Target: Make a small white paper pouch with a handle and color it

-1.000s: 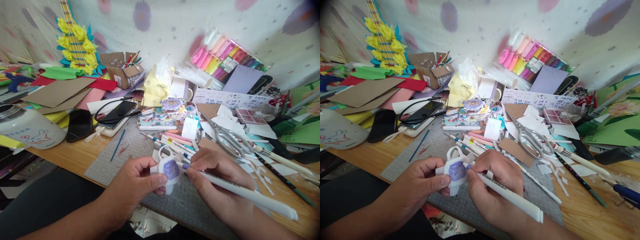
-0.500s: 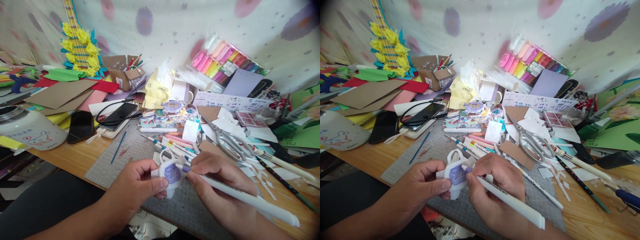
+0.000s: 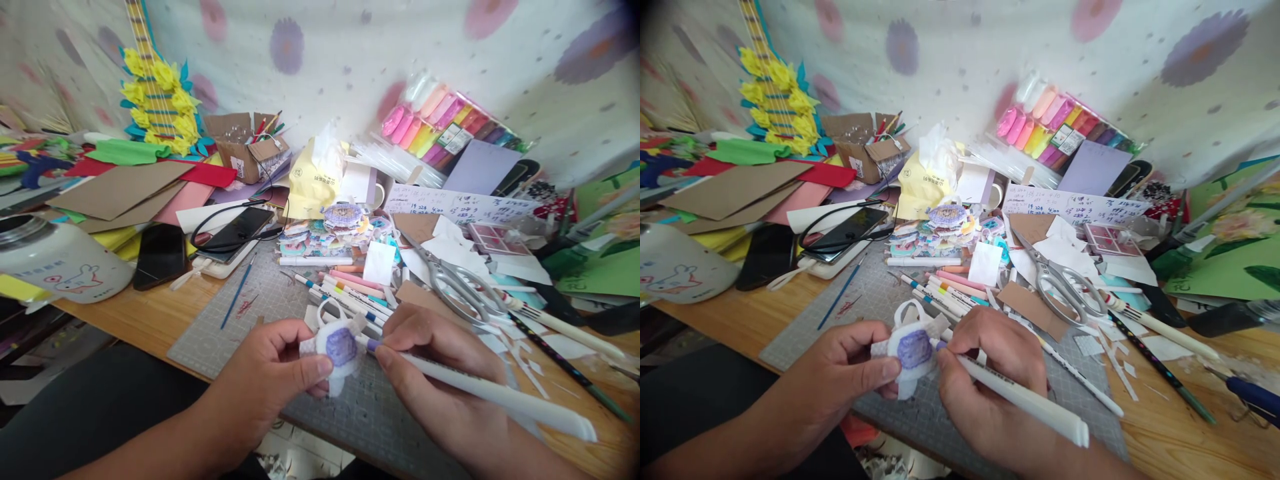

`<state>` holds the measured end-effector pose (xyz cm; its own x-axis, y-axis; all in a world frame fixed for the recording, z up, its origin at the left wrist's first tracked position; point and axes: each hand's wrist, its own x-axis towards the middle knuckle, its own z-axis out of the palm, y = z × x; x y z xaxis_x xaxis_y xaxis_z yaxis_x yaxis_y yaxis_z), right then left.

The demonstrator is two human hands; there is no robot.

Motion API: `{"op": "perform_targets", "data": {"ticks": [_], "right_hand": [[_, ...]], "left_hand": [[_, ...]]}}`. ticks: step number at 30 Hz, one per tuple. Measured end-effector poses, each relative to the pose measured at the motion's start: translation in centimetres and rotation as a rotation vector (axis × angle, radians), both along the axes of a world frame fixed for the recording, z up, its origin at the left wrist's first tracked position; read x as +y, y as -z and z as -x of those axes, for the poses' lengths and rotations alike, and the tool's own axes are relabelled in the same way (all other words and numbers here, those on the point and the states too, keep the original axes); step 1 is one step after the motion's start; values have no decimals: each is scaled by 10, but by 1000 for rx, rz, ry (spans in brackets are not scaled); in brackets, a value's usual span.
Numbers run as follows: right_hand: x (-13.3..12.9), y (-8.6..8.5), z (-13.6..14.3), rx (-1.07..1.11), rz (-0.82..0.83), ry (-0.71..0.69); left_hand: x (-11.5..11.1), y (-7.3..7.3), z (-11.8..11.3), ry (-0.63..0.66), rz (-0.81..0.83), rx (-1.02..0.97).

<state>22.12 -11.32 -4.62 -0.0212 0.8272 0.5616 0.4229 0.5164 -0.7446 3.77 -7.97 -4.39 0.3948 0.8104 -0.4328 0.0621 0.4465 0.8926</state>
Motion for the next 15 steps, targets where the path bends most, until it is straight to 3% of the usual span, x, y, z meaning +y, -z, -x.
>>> {"op": "perform_targets", "data": {"ticks": [7,15], "right_hand": [[-2,1,-2,113,-18,-39],[-1,-4,1,36,-37,-28]], "left_hand": [[0,4,2,-4,-9,-21],[0,4,1,-12,-14,-28]]}}
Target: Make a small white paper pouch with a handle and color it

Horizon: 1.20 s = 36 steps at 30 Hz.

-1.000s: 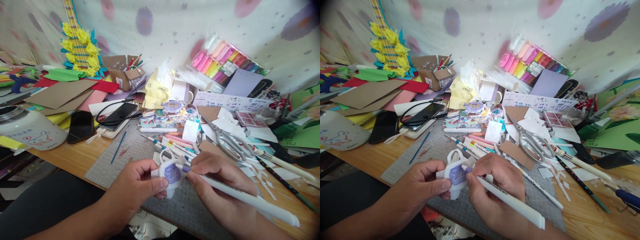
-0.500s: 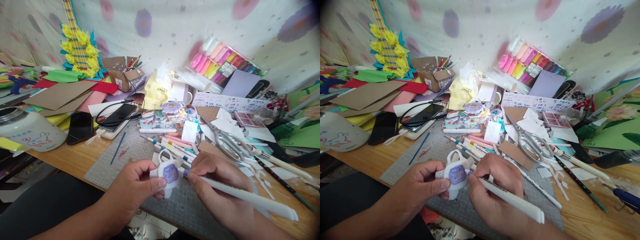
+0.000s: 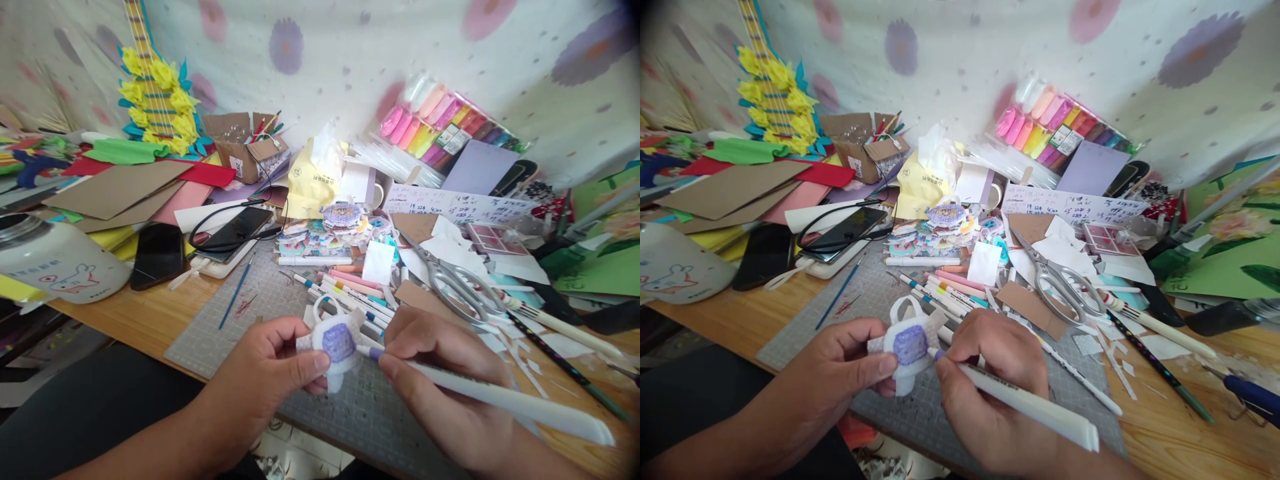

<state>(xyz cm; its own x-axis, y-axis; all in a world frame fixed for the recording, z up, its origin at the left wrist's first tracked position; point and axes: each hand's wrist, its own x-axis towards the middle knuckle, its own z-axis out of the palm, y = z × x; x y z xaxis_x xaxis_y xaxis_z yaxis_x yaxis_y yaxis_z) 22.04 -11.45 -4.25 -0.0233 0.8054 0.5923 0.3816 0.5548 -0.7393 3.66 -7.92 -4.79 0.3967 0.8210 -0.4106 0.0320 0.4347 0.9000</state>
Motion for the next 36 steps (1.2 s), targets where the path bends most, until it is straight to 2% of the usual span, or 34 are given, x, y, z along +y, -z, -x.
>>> {"op": "perform_targets", "data": {"ticks": [11,16,21,24,28,32,36], "right_hand": [[2,-4,2,-26,-50,-23],[2,-1,2,-18,-34,12],[2,-3,3,-25,-74,-41],[2,-4,3,-26,-77,-2],[1,-5,6,-54,-85,-52],[0,-5,9,-49,-79,5],[-1,-4,9,-66,-94,-33]], "left_hand": [[0,1,2,-12,-24,-10],[-1,1,2,-9,-2,-21],[-1,-1,1,-7,17,-37],[0,0,1,-13,10,-34],[-1,1,1,-12,0,-30],[-2,1,1,-22,9,-48],[-2,1,0,-28,12,-51]]}}
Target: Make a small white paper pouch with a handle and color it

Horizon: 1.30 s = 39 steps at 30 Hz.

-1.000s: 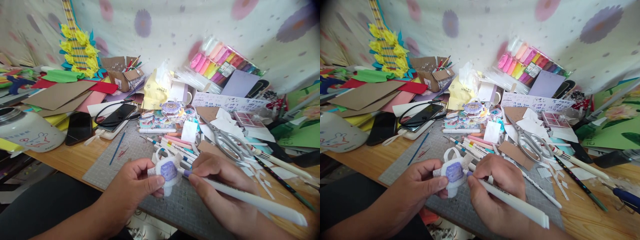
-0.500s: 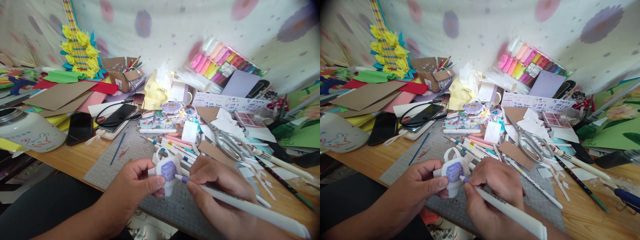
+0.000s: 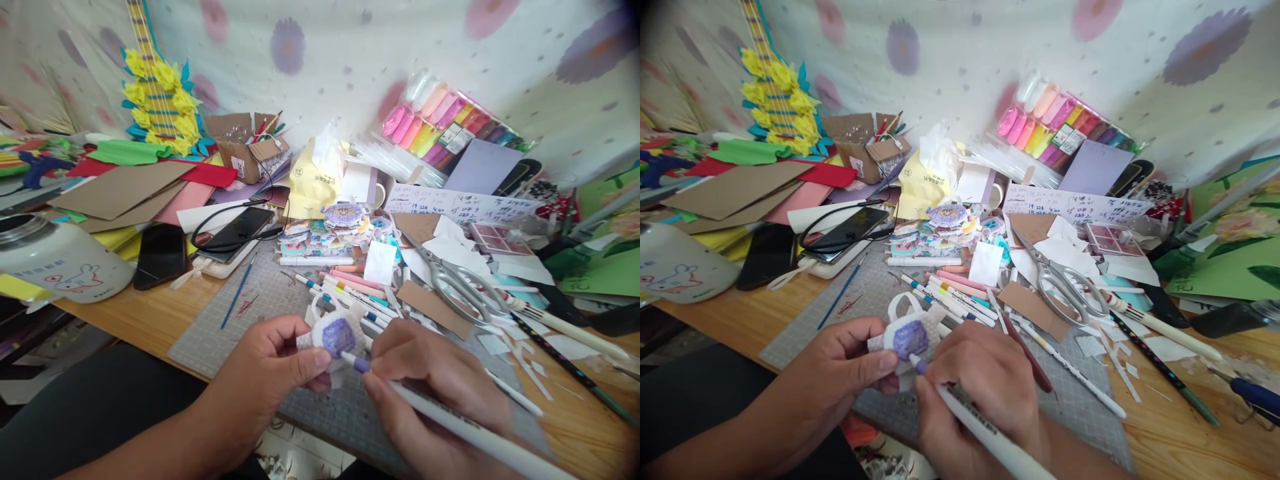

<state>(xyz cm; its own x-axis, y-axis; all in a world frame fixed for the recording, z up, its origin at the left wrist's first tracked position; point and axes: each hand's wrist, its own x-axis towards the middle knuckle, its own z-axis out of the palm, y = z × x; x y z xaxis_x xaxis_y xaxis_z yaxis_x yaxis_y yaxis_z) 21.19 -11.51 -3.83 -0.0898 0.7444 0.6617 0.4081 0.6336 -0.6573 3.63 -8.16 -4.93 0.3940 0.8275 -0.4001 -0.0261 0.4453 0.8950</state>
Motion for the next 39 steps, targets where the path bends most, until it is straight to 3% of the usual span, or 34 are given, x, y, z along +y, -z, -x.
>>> {"op": "perform_targets", "data": {"ticks": [15,19,32,39], "right_hand": [[2,0,1,-18,-21,-29],[2,0,0,-29,-41,17],[0,1,1,-43,-39,-63],[0,1,-1,-15,-49,-15]], "left_hand": [[2,1,0,-5,-20,5],[1,2,0,-14,-7,-8],[1,0,-1,-16,-11,10],[1,-2,-1,-28,-5,25]]}}
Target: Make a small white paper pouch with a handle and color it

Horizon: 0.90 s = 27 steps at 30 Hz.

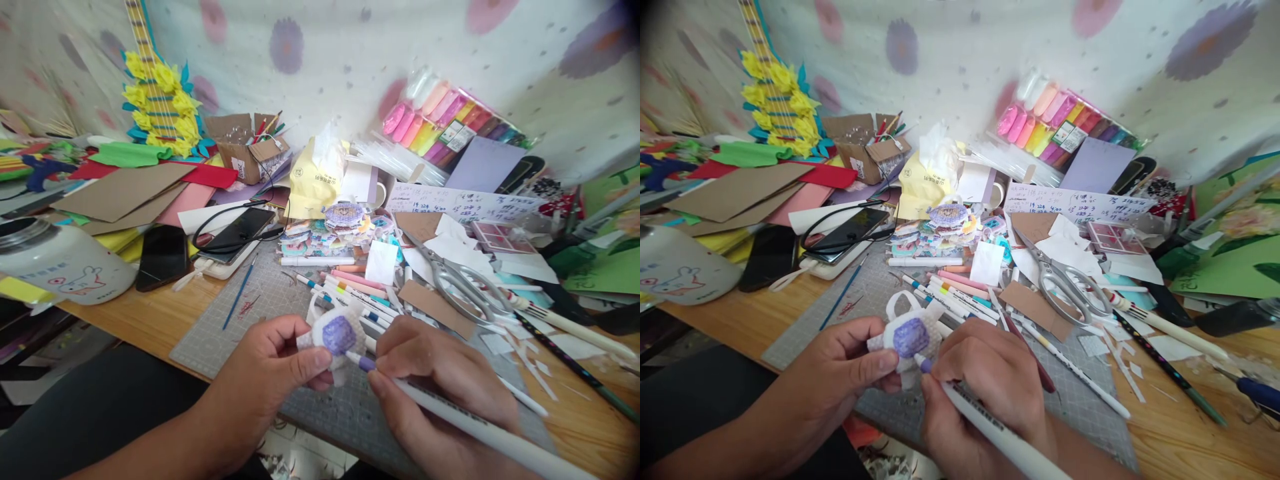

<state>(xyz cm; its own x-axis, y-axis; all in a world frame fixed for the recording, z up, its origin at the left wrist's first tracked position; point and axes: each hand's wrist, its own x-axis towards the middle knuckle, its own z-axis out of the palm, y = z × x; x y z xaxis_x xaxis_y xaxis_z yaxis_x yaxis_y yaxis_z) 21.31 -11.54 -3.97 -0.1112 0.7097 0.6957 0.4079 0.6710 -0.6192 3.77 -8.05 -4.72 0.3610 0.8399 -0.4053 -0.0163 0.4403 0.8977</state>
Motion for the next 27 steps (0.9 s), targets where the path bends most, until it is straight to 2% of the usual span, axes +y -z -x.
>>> {"op": "perform_targets", "data": {"ticks": [5,11,27], "right_hand": [[3,-3,-3,-15,-21,52],[2,-4,-4,-33,-3,12],[5,-1,-4,14,-18,65]], "left_hand": [[0,-1,2,3,7,8],[1,0,2,-2,-7,-6],[0,-5,1,28,9,52]]}}
